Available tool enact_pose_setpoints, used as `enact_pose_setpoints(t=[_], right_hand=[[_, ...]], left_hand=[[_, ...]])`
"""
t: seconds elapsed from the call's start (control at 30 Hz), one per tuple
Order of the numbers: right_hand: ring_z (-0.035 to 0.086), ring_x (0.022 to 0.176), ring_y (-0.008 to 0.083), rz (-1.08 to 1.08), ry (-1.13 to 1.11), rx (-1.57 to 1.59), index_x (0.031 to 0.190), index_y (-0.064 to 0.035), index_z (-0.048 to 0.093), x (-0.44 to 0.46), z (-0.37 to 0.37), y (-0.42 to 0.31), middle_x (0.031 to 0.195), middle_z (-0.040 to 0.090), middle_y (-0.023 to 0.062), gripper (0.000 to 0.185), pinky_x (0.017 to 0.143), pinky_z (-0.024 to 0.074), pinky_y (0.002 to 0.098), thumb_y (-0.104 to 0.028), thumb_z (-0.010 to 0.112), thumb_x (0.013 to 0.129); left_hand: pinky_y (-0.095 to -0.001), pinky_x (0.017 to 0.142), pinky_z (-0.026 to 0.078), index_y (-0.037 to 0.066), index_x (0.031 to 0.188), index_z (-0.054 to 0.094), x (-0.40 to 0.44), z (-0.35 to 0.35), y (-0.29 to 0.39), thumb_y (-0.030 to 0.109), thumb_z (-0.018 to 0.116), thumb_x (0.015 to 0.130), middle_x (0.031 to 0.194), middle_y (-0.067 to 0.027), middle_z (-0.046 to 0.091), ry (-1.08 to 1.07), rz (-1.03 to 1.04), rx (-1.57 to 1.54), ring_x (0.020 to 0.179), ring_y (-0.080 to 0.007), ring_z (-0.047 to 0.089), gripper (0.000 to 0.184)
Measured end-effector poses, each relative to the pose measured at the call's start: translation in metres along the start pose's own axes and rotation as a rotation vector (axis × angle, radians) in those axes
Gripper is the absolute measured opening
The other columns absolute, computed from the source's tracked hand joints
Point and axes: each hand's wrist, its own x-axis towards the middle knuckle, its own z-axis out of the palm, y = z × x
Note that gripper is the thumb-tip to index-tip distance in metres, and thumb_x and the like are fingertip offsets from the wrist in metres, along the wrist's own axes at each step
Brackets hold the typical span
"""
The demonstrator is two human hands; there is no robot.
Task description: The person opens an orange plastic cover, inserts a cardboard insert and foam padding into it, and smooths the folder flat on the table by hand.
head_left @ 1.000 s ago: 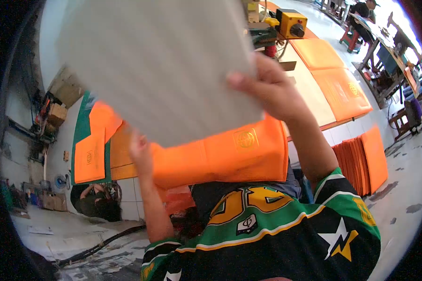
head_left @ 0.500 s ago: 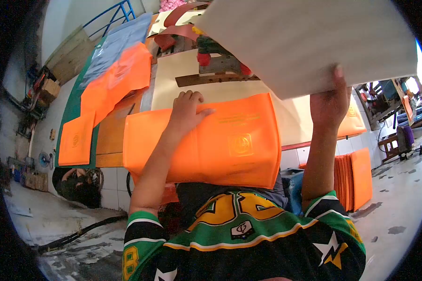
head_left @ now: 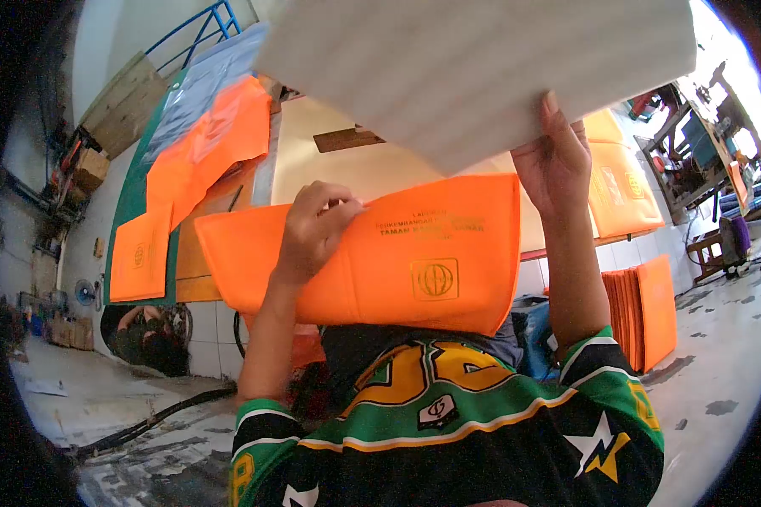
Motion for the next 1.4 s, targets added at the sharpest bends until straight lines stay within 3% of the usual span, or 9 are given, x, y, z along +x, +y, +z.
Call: enact_pose_setpoints(t=[0.07,0.13,0.23,0.57,0.87,0.93,0.97,1.03,1.4], right_hand=[[0.06,0.123,0.027,0.015,-0.043,0.007,0.138,-0.0042,0.052,0.002,0.005,0.002,0.135,0.06,0.0119,0.039,0.108,0.0494,0.0465,-0.01,0.062,0.101],[0.054,0.134,0.0264,0.052,-0.044,-0.085,0.145,-0.0047,0.046,0.001,0.009,0.002,0.143,0.055,0.0113,0.044,0.112,0.0469,0.0491,-0.016,0.058,0.104],[0.059,0.126,0.0295,0.103,-0.062,-0.026,0.141,-0.0034,0.049,-0.007,0.027,0.002,0.138,0.058,0.0144,0.044,0.108,0.0498,0.0487,-0.011,0.064,0.1],[0.059,0.125,0.0285,0.186,-0.058,-0.078,0.142,-0.0057,0.049,-0.026,0.035,-0.007,0.136,0.059,0.0126,0.045,0.107,0.0505,0.0509,-0.013,0.064,0.1],[0.058,0.126,0.0297,0.153,-0.061,0.103,0.143,-0.0074,0.047,-0.03,0.026,-0.012,0.137,0.059,0.0112,0.045,0.107,0.0504,0.052,-0.016,0.063,0.101],[0.057,0.128,0.0303,0.148,-0.093,0.067,0.144,-0.0076,0.046,-0.03,0.03,-0.013,0.138,0.059,0.0109,0.046,0.108,0.0501,0.0521,-0.016,0.063,0.101],[0.057,0.128,0.0303,0.148,-0.089,0.07,0.144,-0.0076,0.046,-0.032,0.03,-0.012,0.138,0.059,0.0109,0.046,0.108,0.0501,0.0521,-0.016,0.063,0.101],[0.058,0.127,0.0308,0.169,-0.078,0.1,0.144,-0.0076,0.045,-0.033,0.03,-0.011,0.138,0.058,0.0114,0.047,0.108,0.0499,0.0517,-0.016,0.063,0.101],[0.06,0.125,0.0313,0.218,-0.102,0.006,0.143,-0.0035,0.046,-0.036,0.034,-0.005,0.138,0.057,0.0154,0.047,0.106,0.0525,0.0502,-0.013,0.064,0.1]], left_hand=[[-0.0371,0.069,0.046,0.006,0.096,0.067,-0.005,-0.007,0.006,0.007,0.074,0.083,0.091,-0.0059,0.063,0.009,0.059,0.02,0.077,-0.0241,0.06,0.014],[-0.0349,0.069,0.046,0.008,0.096,0.069,-0.009,-0.013,0.015,0.005,0.074,0.079,0.097,-0.004,0.066,0.009,0.185,0.13,0.08,-0.021,0.061,0.018],[-0.0325,0.068,0.045,0.01,0.097,0.069,-0.013,-0.019,0.03,0.004,0.075,0.076,0.098,-0.0022,0.068,0.034,0.212,0.18,0.083,-0.0186,0.062,0.023],[-0.0297,0.07,0.045,0.014,0.098,0.072,-0.023,-0.027,0.05,0.003,0.08,0.071,0.098,0.0006,0.068,0.147,0.225,0.207,0.084,-0.016,0.061,0.031],[-0.027,0.072,0.048,0.023,0.113,0.077,-0.032,-0.025,0.057,0.007,0.082,0.07,0.111,0.0007,0.062,0.142,0.238,0.327,0.087,-0.0141,0.058,0.046],[-0.0357,0.071,0.048,0.024,0.106,0.077,-0.037,-0.024,0.059,0.011,0.092,0.069,0.116,0.0005,0.064,0.125,0.182,0.322,0.094,-0.0212,0.059,0.042],[-0.0357,0.071,0.048,0.024,0.106,0.077,-0.036,-0.024,0.059,0.011,0.092,0.069,0.116,0.0005,0.064,0.12,0.182,0.321,0.094,-0.0212,0.059,0.042],[-0.0267,0.073,0.047,0.027,0.115,0.078,-0.031,-0.025,0.061,0.009,0.084,0.069,0.117,0.0006,0.06,0.146,0.229,0.336,0.093,-0.0142,0.055,0.049],[-0.0282,0.071,0.045,0.023,0.112,0.077,-0.04,-0.026,0.06,0.01,0.087,0.071,0.124,-0.0016,0.059,0.145,0.21,0.29,0.096,-0.0162,0.056,0.044]])
